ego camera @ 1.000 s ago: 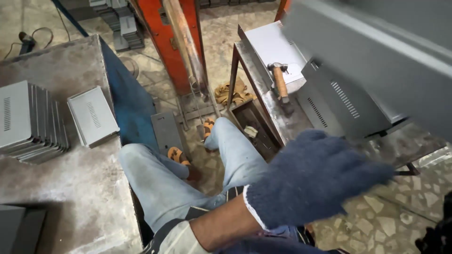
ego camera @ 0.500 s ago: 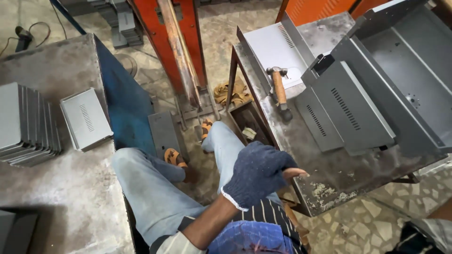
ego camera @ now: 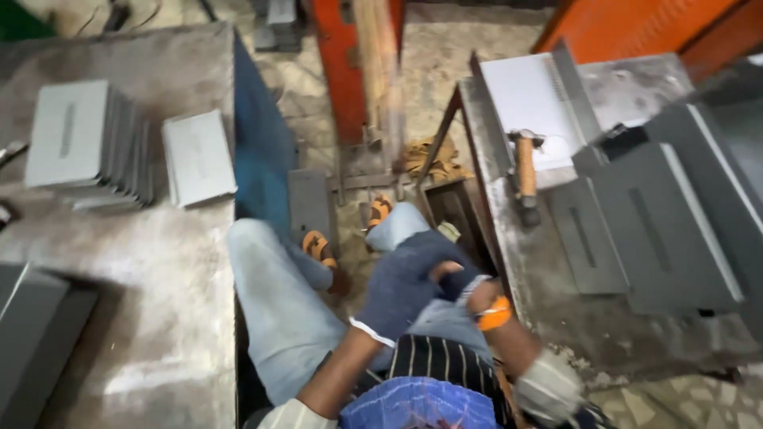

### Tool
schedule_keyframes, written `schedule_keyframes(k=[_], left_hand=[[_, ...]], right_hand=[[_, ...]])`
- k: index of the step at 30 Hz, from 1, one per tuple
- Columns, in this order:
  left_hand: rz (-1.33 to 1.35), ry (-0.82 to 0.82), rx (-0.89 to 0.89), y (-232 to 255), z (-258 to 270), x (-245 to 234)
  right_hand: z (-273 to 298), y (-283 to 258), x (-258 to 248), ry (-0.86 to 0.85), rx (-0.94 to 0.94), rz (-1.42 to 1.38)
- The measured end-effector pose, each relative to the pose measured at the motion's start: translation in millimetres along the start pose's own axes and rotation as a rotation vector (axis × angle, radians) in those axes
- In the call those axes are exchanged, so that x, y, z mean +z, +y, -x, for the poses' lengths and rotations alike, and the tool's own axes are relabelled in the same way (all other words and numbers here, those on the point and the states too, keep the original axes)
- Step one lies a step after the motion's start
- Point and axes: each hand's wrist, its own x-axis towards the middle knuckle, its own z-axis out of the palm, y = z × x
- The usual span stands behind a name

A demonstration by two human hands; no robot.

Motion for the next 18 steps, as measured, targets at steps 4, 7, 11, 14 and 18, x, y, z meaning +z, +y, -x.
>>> schedule_keyframes(k=[4,7,11,14,18], left_hand=[[-0.108,0.251,-0.298,-36,23,-48],[-0.125,0.431,-0.310,-78,48,-88],[-0.027,0.528,-0.396,-152,92,-156],[-0.486,0.638,-0.395,-193,135,-229],[-1.365,0.752,-0.579,-234,220,-346]], right_hand=[[-56,-38,73,0.155,-0.279,-0.147],[-132,-121,-3,-0.050,-0.231,-0.197],[-160,-170,-33,-0.239,-0.115,-0.234],[-162,-179,-30,-0.267,-0.085,-0.369],[-160,-185,-19,-0.333,-0.140,-0.457]])
